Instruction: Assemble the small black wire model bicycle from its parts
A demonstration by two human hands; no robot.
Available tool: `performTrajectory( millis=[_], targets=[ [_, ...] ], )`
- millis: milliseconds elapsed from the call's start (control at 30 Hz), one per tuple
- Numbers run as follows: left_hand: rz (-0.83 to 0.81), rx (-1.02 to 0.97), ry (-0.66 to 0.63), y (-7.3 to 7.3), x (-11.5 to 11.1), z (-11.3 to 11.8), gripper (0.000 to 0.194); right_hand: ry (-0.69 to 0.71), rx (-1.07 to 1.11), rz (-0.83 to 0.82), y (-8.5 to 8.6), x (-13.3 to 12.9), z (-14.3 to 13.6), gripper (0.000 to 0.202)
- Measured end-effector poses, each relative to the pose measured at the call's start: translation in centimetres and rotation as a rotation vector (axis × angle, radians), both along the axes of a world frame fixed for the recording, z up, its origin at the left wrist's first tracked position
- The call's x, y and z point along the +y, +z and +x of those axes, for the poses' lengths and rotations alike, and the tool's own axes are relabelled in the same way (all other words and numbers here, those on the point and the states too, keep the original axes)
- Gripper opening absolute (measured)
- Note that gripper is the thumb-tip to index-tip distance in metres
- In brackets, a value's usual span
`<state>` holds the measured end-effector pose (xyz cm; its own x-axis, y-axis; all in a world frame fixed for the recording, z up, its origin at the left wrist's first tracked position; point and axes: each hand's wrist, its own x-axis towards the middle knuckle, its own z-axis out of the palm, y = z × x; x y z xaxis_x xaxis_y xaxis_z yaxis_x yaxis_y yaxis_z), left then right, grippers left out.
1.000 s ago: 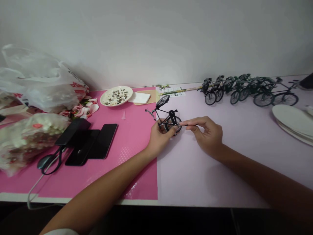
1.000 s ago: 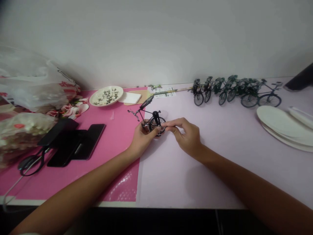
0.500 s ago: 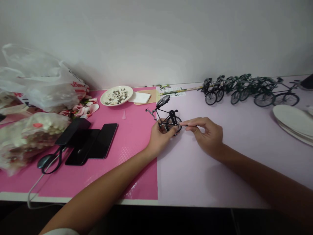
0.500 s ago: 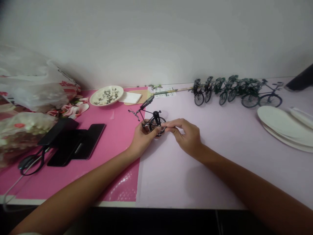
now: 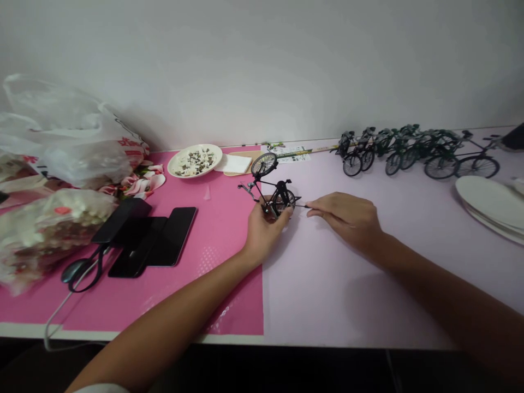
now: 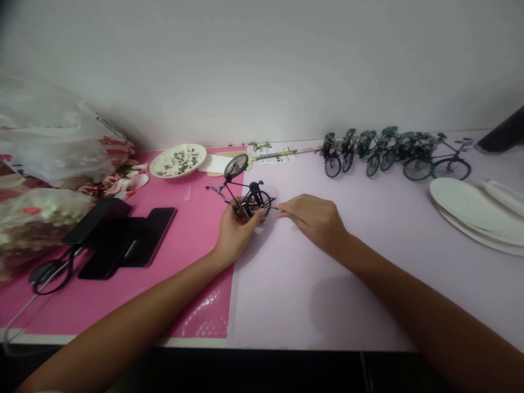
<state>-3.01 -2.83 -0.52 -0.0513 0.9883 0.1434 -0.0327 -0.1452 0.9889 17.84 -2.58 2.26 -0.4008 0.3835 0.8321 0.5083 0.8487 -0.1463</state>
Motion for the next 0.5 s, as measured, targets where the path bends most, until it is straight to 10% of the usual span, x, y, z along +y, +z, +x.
performTrajectory(
  millis=[500],
  targets=[
    [0.072, 0.225, -0.008, -0.46, -0.28, -0.38, 0.032, -0.265, -0.251, -0.028, -0.34, 0.04, -0.29, 0.047]
  ],
)
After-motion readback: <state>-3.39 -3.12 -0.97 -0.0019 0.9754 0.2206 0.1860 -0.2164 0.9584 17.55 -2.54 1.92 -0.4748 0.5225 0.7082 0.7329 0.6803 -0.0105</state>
